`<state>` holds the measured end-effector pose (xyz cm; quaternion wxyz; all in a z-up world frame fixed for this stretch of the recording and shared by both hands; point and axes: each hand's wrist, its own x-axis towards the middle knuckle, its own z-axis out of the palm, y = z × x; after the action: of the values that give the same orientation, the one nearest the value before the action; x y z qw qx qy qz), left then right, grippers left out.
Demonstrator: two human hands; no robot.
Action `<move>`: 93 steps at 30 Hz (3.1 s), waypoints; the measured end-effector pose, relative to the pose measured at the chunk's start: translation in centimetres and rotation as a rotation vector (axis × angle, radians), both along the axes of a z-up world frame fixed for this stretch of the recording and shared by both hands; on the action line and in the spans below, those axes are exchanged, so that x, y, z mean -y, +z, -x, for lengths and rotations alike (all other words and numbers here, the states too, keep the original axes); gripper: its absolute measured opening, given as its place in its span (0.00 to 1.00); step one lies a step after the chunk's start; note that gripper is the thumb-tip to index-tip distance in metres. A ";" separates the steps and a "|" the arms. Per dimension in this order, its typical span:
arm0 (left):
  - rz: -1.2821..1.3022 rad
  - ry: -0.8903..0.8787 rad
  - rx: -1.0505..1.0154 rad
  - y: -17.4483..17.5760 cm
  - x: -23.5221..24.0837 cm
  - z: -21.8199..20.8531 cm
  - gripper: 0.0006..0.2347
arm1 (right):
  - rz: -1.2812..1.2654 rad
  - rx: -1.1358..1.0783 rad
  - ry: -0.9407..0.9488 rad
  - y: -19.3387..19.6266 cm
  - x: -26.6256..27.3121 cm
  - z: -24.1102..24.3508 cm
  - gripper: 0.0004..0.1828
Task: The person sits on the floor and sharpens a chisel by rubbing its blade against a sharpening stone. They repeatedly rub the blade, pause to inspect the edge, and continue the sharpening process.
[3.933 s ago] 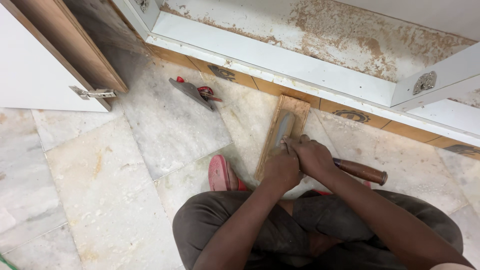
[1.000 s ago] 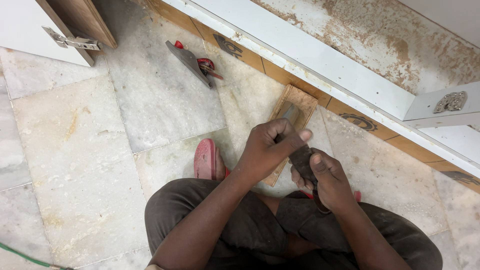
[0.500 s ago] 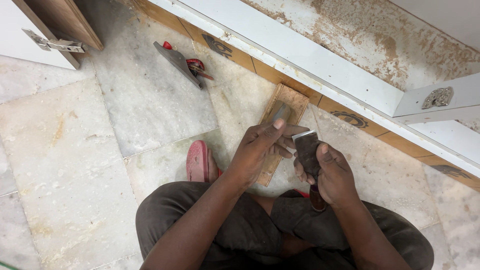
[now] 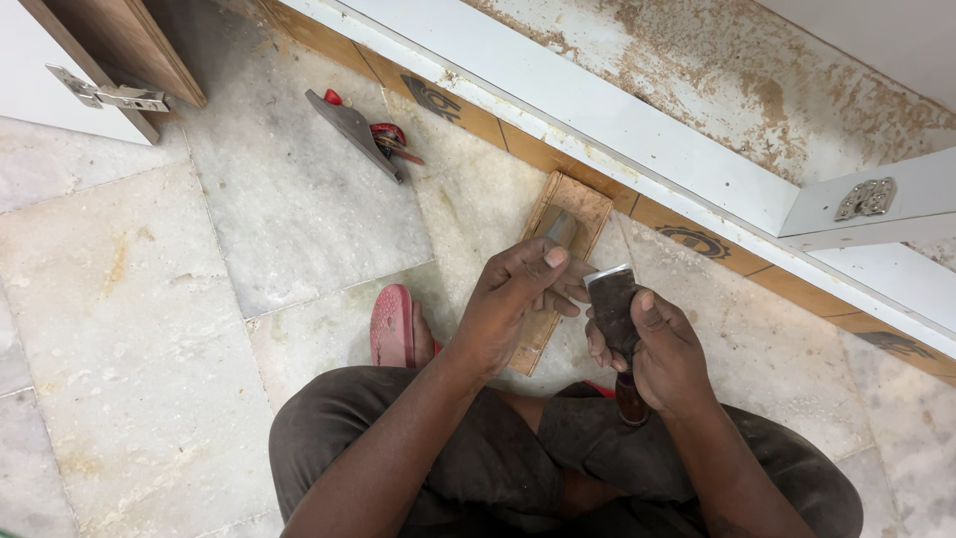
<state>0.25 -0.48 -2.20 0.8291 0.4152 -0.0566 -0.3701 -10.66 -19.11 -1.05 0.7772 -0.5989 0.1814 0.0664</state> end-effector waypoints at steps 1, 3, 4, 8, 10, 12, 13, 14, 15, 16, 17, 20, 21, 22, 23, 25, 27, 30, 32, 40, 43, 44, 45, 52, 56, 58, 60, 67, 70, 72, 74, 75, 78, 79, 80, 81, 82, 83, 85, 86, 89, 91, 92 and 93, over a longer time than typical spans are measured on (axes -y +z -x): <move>0.002 0.008 -0.014 -0.1 0.0 0.0 0.17 | 0.003 0.001 0.001 0.0 0.0 0.0 0.35; 0.035 0.012 -0.013 -0.2 0.0 0.1 0.16 | 0.009 0.002 0.002 0.1 0.0 0.1 0.35; 0.051 0.015 -0.013 -0.2 0.0 0.1 0.16 | 0.017 0.005 0.003 0.2 -0.1 0.1 0.35; 0.057 0.013 -0.015 0.1 0.0 0.1 0.13 | 0.040 0.034 0.010 0.7 -0.2 0.1 0.35; 0.065 0.002 0.004 0.3 0.0 0.1 0.12 | 0.112 0.065 0.016 1.2 -0.2 0.1 0.34; 0.050 -0.002 0.030 0.4 -0.1 0.1 0.13 | 0.247 0.108 0.023 1.7 -0.3 0.0 0.32; 0.043 -0.005 0.044 0.4 -0.1 0.1 0.14 | 0.351 0.143 0.025 2.0 -0.3 -0.1 0.29; 0.062 -0.009 0.044 0.4 0.0 0.1 0.16 | 0.455 0.179 0.027 2.4 -0.3 -0.2 0.27; 0.081 -0.014 0.045 0.4 0.0 0.1 0.17 | 0.560 0.215 0.028 2.8 -0.3 -0.3 0.24; 0.101 -0.018 0.046 0.4 0.2 0.2 0.18 | 0.710 0.257 0.015 3.2 -0.3 -0.3 0.24; 0.117 -0.038 0.046 0.3 0.2 0.3 0.19 | 0.859 0.298 0.002 3.6 -0.3 -0.3 0.24; 0.140 -0.086 0.029 0.1 0.5 0.7 0.20 | 1.262 0.372 -0.035 4.6 -0.5 -0.2 0.27; 0.131 -0.096 0.009 0.0 0.6 0.8 0.20 | 1.388 0.387 -0.048 4.8 -0.6 -0.2 0.28; 0.123 -0.105 -0.011 -0.1 0.7 1.0 0.20 | 1.451 0.402 -0.046 5.1 -0.6 -0.1 0.29; 0.113 -0.108 -0.008 -0.2 0.8 1.1 0.20 | 1.514 0.416 -0.044 5.2 -0.6 -0.1 0.29; 0.094 -0.114 -0.002 -0.3 0.9 1.2 0.20 | 1.600 0.425 -0.042 5.4 -0.6 0.0 0.30; 0.089 -0.107 0.002 -0.3 0.9 1.2 0.19 | 1.647 0.416 -0.042 5.4 -0.7 0.1 0.31; 0.078 -0.099 0.027 -0.3 0.9 1.2 0.18 | 1.659 0.432 -0.031 5.2 -0.7 0.2 0.32; 0.079 -0.089 0.045 -0.3 0.9 1.2 0.18 | 1.636 0.428 -0.026 5.1 -0.7 0.2 0.32; 0.053 -0.026 0.111 -0.1 1.0 1.6 0.17 | 1.564 0.456 -0.026 5.0 -0.8 -0.1 0.33; 0.011 0.002 0.150 -0.3 1.2 1.8 0.15 | 1.534 0.432 -0.025 4.9 -1.1 -0.1 0.32; 0.020 0.005 0.132 -0.4 1.3 1.8 0.14 | 1.522 0.423 -0.024 4.9 -1.2 -0.1 0.32; 0.030 0.007 0.115 -0.5 1.3 1.8 0.13 | 1.510 0.415 -0.024 4.9 -1.3 -0.1 0.32; 0.039 0.031 0.107 -1.5 1.6 1.9 0.11 | 1.452 0.397 -0.030 4.4 -1.4 0.0 0.33; 0.031 0.041 0.106 -1.8 1.6 1.9 0.11 | 1.435 0.400 -0.015 4.1 -1.3 0.0 0.32; 0.020 0.050 0.101 -1.8 1.6 1.9 0.11 | 1.427 0.399 -0.017 4.0 -1.2 0.0 0.32; 0.019 0.050 0.087 -1.9 1.6 2.0 0.10 | 1.414 0.402 -0.023 4.0 -1.3 0.1 0.32; 0.019 0.072 0.033 -1.8 1.7 1.8 0.09 | 1.416 0.396 -0.023 3.9 -1.3 0.1 0.32; -0.013 0.071 0.052 -1.8 1.6 1.7 0.09 | 1.414 0.399 -0.030 3.9 -1.3 0.0 0.32; -0.021 0.075 0.035 -1.7 1.5 1.8 0.08 | 1.413 0.396 -0.032 3.9 -1.4 -0.1 0.32; -0.039 0.084 0.022 -1.7 1.6 1.9 0.08 | 1.420 0.390 -0.031 3.7 -1.4 -0.1 0.32; -0.053 0.092 0.018 -1.6 1.6 1.8 0.07 | 1.424 0.387 -0.030 3.6 -1.4 -0.1 0.32; -0.087 0.119 -0.021 -1.5 1.7 1.3 0.06 | 1.396 0.400 -0.012 2.9 -1.3 -0.2 0.29; -0.097 0.129 -0.038 -1.5 1.7 1.1 0.06 | 1.411 0.405 -0.001 2.6 -1.3 -0.3 0.29; -0.099 0.146 -0.070 -1.4 1.7 0.6 0.06 | 1.426 0.409 0.010 2.2 -1.2 -0.6 0.28; -0.102 0.163 -0.103 -1.4 1.6 0.3 0.07 | 1.441 0.412 0.022 1.7 -1.2 -0.9 0.28; -0.105 0.180 -0.135 -1.4 1.5 0.1 0.07 | 1.450 0.358 0.048 1.2 -1.1 -1.3 0.28; -0.307 0.157 0.015 -1.4 1.4 0.1 0.07 | 1.461 0.300 0.074 0.6 -0.9 -1.7 0.28; -0.707 0.103 0.319 -1.4 1.4 0.6 0.09 | 1.450 0.201 0.128 -0.7 -0.7 -2.5 0.26; -0.785 0.050 0.547 -1.4 1.5 1.4 0.11 | 1.429 0.160 0.156 -1.4 -0.6 -2.9 0.25; -0.950 -0.110 1.027 -1.9 2.1 4.4 0.22 | 1.455 0.035 0.274 -3.6 -0.6 -3.9 0.23; -1.004 -0.206 1.049 -2.8 2.4 6.3 0.32 | 1.464 -0.036 0.350 -5.0 -0.8 -4.0 0.22; -1.058 -0.249 1.042 -3.3 2.5 7.0 0.31 | 1.453 -0.061 0.377 -5.6 -1.0 -3.9 0.22; -1.113 -0.292 1.040 -3.9 2.6 7.3 0.31 | 1.439 -0.082 0.398 -6.0 -1.2 -3.9 0.22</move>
<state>-7.06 -3.08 -6.08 0.3080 0.8793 -0.2985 -0.2069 -6.75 -17.93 -7.08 0.1591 -0.9781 0.0972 0.0929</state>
